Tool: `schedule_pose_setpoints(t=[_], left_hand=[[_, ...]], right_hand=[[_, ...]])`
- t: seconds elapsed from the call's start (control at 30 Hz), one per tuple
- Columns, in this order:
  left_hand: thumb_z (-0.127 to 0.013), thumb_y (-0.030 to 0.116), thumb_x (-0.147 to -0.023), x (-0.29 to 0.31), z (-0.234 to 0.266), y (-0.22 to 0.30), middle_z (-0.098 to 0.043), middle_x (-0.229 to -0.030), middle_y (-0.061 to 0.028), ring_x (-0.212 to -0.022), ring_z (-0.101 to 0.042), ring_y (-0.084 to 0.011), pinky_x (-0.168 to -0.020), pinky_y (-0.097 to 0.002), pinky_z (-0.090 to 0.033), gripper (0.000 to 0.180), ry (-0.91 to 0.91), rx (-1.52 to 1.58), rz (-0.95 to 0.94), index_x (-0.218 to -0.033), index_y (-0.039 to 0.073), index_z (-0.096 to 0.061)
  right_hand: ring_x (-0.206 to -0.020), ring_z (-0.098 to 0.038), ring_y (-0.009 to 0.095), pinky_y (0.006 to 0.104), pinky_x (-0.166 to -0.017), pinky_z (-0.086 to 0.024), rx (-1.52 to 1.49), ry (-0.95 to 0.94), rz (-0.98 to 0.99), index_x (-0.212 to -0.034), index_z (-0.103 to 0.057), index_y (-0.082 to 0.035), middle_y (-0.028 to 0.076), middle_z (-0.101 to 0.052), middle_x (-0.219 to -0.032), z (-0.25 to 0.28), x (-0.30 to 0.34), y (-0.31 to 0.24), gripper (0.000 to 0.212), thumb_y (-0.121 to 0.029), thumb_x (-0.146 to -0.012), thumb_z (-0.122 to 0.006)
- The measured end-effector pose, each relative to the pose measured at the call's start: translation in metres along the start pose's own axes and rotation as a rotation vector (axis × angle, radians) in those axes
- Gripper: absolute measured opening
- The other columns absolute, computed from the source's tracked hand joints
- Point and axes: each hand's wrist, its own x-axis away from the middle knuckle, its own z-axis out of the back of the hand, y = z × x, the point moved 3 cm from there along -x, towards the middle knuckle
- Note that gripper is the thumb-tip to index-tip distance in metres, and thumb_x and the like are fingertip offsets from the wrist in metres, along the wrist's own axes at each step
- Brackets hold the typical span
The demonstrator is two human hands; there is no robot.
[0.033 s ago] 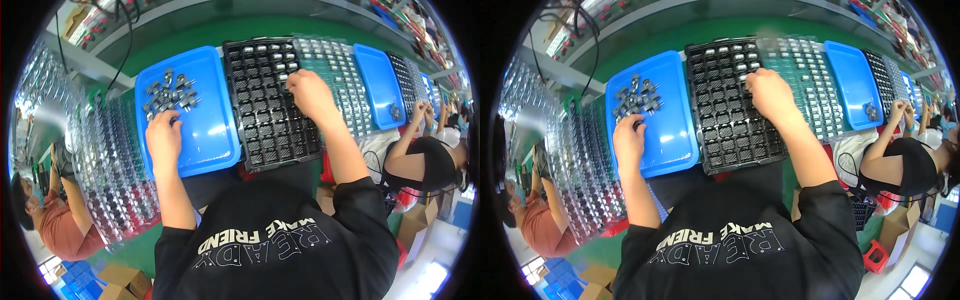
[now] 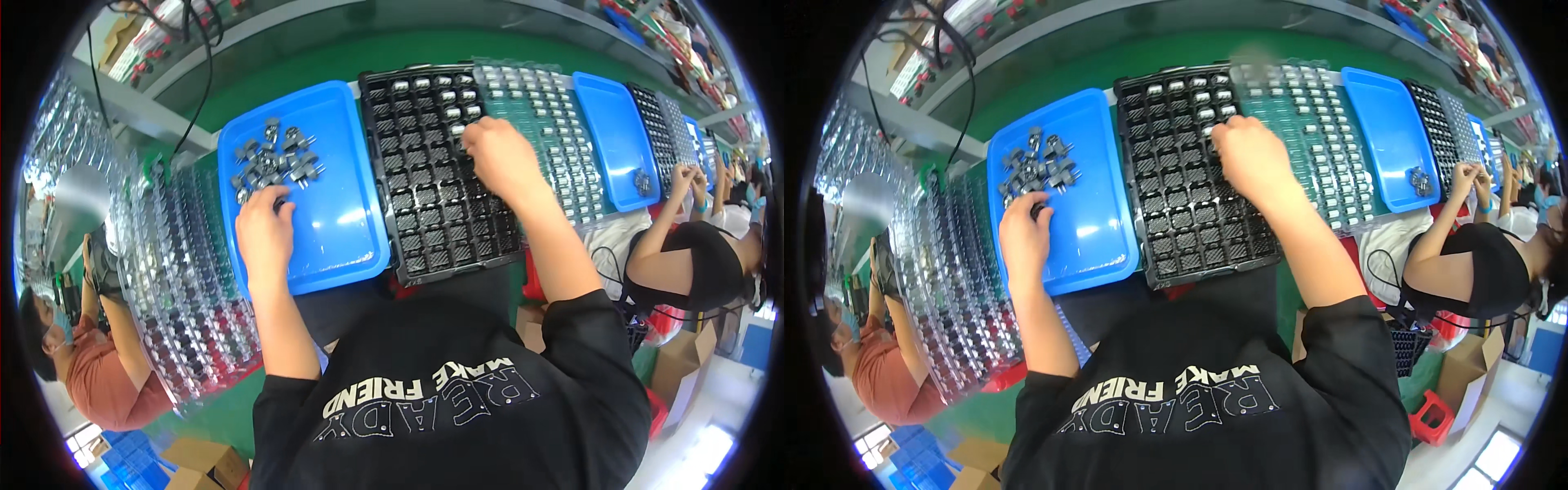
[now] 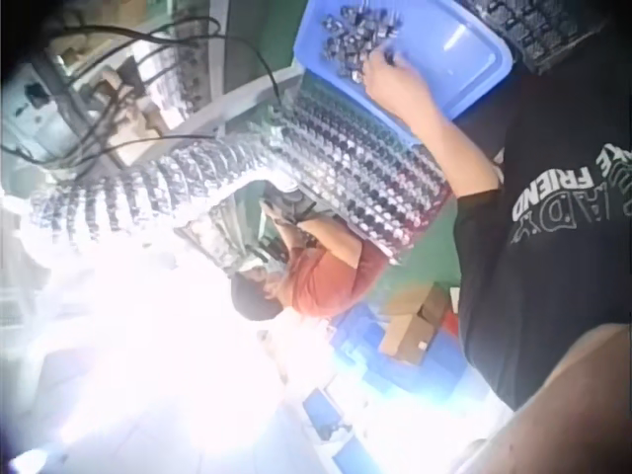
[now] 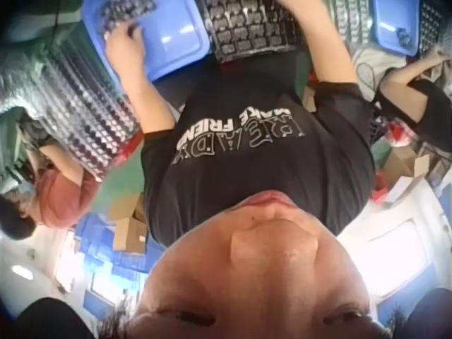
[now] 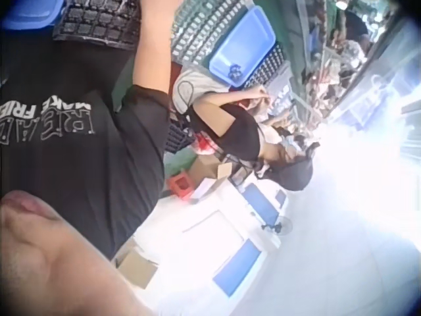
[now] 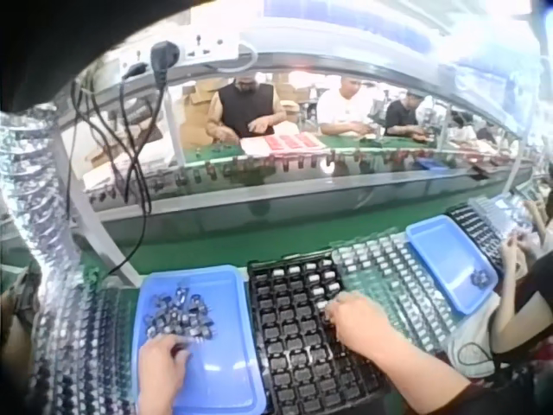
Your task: Inspecting small electronic parts from a blue tray and placing them into a black sorting grid on an assembly line.
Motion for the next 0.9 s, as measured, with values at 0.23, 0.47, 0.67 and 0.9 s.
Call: schedule_pose_setpoints(t=[0.23,0.47,0.67,0.9], left_hand=[[-0.067,0.002,-0.09,0.013,0.019,-0.001,-0.066,-0.099,-0.0079,-0.078,-0.063,-0.0163,-0.07,-0.0278,-0.051,0.014,0.111,0.493,0.202,-0.103,0.006,-0.071],[-0.074,0.0,-0.085,0.03,0.012,0.018,-0.066,-0.116,-0.0082,-0.084,-0.059,-0.0094,-0.072,-0.023,-0.049,0.04,-0.17,1.419,0.426,-0.123,-0.002,-0.064],[-0.062,-0.005,-0.09,0.024,0.026,0.047,-0.059,-0.133,-0.0106,-0.088,-0.062,-0.0125,-0.081,-0.0279,-0.054,0.053,-0.378,1.639,0.223,-0.143,-0.001,-0.052],[-0.061,0.004,-0.094,0.03,0.033,0.05,-0.063,-0.121,-0.0176,-0.079,-0.064,-0.0151,-0.071,-0.0317,-0.057,0.046,-0.331,1.653,0.124,-0.138,-0.002,-0.05]], right_hand=[[-0.091,-0.071,0.035,0.0431,-0.082,-0.055,-0.119,0.068,-0.347,-0.099,-0.071,-0.002,0.019,-0.073,-0.094,0.025,-0.004,0.079,0.027,-0.018,-0.079,-0.079],[-0.083,-0.068,0.019,0.0338,-0.076,-0.053,-0.317,0.07,-0.564,-0.089,-0.069,-0.002,0.009,-0.072,-0.086,-0.005,0.015,0.184,0.024,-0.02,-0.078,-0.08],[-0.084,-0.065,0.012,0.0266,-0.077,-0.051,-0.474,0.011,-0.424,-0.1,-0.073,-0.003,0.006,-0.072,-0.088,-0.003,0.029,0.215,0.015,-0.007,-0.087,-0.068],[-0.085,-0.064,0.01,0.0258,-0.076,-0.051,-0.396,0.045,-0.32,-0.108,-0.069,-0.003,0.001,-0.068,-0.094,-0.008,0.023,0.197,0.017,-0.003,-0.091,-0.066]])
